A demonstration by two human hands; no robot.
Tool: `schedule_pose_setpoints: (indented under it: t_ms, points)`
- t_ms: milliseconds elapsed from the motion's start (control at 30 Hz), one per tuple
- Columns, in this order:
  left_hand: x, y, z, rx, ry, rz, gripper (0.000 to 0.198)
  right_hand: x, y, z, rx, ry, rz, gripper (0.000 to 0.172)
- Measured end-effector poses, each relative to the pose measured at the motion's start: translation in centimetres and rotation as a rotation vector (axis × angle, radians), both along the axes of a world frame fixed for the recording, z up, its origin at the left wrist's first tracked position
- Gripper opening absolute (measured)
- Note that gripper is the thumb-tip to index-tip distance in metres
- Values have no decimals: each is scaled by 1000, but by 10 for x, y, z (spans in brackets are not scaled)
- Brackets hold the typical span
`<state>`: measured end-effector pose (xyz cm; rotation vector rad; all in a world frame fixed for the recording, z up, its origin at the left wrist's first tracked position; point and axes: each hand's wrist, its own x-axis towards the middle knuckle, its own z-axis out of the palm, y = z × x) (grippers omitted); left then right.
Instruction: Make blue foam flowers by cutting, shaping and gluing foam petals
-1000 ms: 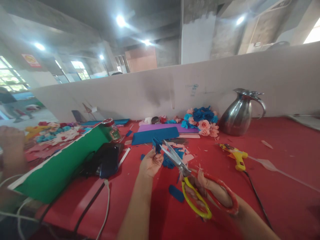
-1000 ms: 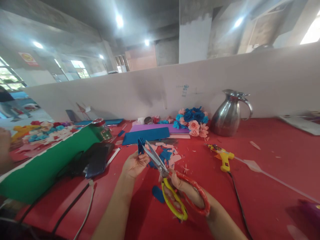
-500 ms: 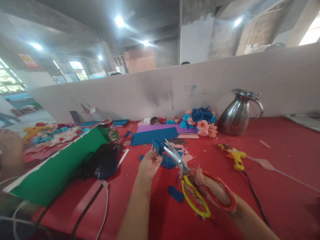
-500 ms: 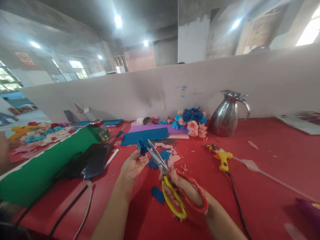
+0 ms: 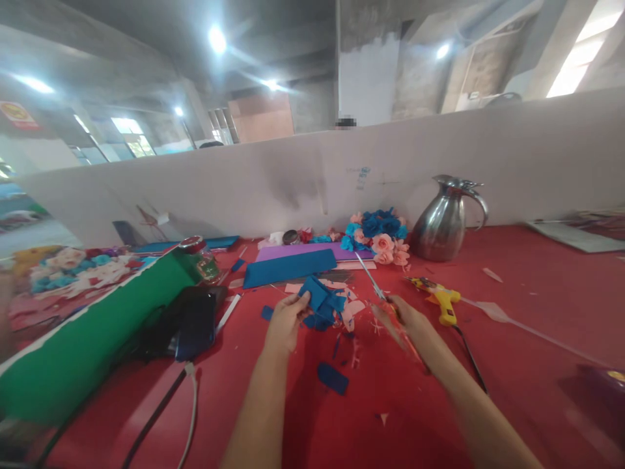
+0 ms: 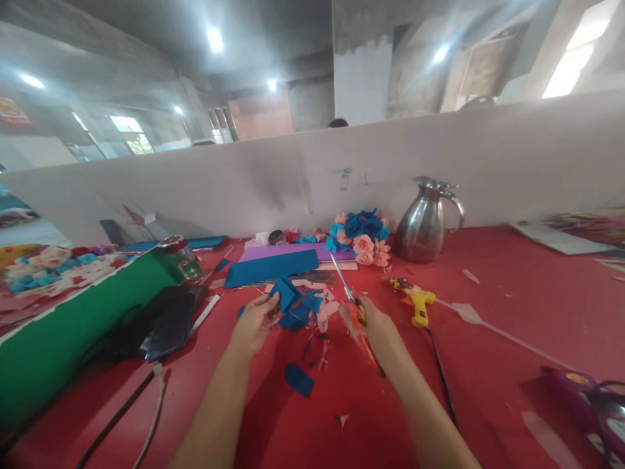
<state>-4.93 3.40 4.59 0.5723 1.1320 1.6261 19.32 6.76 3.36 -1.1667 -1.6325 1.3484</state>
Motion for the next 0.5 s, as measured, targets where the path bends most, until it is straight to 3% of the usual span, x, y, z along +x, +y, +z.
schedule_pose_setpoints:
  t_ms: [100, 167, 267, 400, 467, 500]
  points:
    - [4, 2, -2, 2, 25, 6, 20, 7, 1, 9, 165, -581, -191, 38]
    - [6, 2, -3, 1, -15, -14, 23, 6, 0, 12, 238, -921, -198, 39]
    - [10, 3, -3, -14, -60, -66, 27, 3, -3, 12, 279, -1100, -180, 35]
    - [16, 4, -6, -53, -34, -87, 27, -3, -7, 12, 397, -998, -316, 26]
    - [20, 4, -9, -39, 21, -129, 28, -11, -9, 13, 424, -680, -315, 26]
    - [21, 3, -10, -20, 65, -162, 29, -15, -11, 12, 383, -454, -249, 27]
